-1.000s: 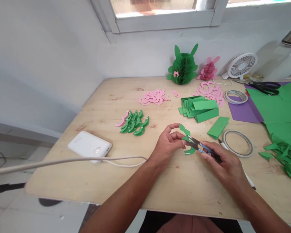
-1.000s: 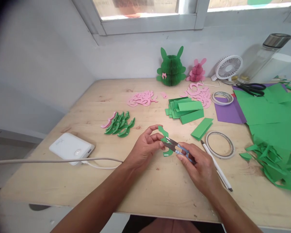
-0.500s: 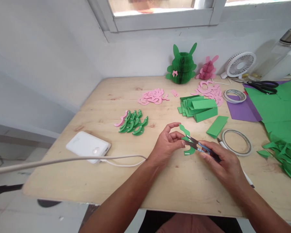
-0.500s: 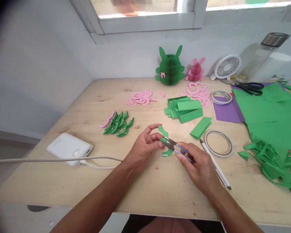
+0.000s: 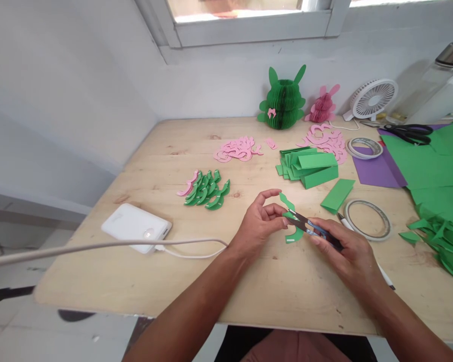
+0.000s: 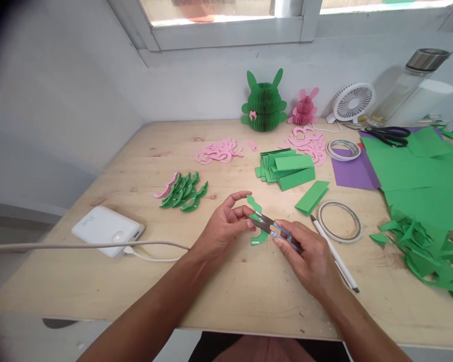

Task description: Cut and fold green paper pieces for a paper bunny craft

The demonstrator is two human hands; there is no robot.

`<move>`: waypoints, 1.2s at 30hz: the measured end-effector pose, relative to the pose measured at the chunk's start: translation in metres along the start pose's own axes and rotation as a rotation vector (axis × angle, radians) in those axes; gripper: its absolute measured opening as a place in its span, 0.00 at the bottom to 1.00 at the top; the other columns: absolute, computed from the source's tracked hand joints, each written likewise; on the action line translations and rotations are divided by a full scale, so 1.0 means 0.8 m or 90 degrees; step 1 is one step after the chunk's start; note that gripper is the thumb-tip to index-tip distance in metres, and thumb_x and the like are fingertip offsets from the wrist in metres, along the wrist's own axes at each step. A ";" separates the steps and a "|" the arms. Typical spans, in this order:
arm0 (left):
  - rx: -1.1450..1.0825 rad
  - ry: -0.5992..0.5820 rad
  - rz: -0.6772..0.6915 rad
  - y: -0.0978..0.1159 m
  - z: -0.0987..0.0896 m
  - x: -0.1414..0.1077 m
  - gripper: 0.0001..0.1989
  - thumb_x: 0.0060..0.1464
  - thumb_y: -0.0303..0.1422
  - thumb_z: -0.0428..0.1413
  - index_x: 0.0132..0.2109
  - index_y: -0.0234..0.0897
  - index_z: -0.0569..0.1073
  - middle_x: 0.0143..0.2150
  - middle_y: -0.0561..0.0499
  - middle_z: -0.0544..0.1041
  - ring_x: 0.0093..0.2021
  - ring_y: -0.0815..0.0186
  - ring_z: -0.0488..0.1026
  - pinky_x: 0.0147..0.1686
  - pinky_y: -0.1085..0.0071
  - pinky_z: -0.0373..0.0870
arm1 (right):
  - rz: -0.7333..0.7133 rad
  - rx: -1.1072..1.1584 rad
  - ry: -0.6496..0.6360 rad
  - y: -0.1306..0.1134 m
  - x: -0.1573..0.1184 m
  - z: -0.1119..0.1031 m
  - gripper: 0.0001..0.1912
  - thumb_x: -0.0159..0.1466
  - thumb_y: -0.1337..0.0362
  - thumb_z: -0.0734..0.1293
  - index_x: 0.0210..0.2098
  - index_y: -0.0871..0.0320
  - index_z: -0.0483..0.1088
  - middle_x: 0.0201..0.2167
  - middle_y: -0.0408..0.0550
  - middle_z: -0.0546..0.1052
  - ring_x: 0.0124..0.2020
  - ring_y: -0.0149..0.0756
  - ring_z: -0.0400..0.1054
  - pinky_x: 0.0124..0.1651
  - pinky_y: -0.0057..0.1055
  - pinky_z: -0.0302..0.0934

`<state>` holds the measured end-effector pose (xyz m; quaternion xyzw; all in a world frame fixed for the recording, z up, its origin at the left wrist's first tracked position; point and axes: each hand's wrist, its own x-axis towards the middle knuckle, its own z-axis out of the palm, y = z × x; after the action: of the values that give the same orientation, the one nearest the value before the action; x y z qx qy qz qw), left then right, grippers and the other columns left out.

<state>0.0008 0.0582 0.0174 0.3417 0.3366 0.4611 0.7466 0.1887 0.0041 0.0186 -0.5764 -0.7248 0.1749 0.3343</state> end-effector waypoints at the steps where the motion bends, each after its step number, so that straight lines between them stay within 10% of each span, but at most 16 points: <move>1: 0.000 0.000 0.000 0.000 0.000 0.000 0.33 0.38 0.26 0.67 0.52 0.37 0.63 0.29 0.56 0.73 0.28 0.70 0.71 0.36 0.71 0.67 | 0.001 -0.002 -0.001 0.000 0.000 0.000 0.14 0.64 0.57 0.63 0.45 0.56 0.73 0.43 0.51 0.80 0.42 0.42 0.75 0.40 0.33 0.71; 36: 0.012 -0.002 0.003 -0.003 -0.001 0.001 0.31 0.40 0.26 0.66 0.52 0.37 0.63 0.29 0.56 0.74 0.27 0.71 0.71 0.35 0.71 0.67 | -0.014 -0.012 -0.009 0.001 -0.002 -0.001 0.14 0.65 0.58 0.63 0.46 0.56 0.73 0.43 0.50 0.80 0.42 0.40 0.75 0.39 0.31 0.70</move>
<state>0.0013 0.0587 0.0150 0.3499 0.3389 0.4591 0.7429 0.1900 0.0028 0.0182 -0.5705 -0.7350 0.1686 0.3255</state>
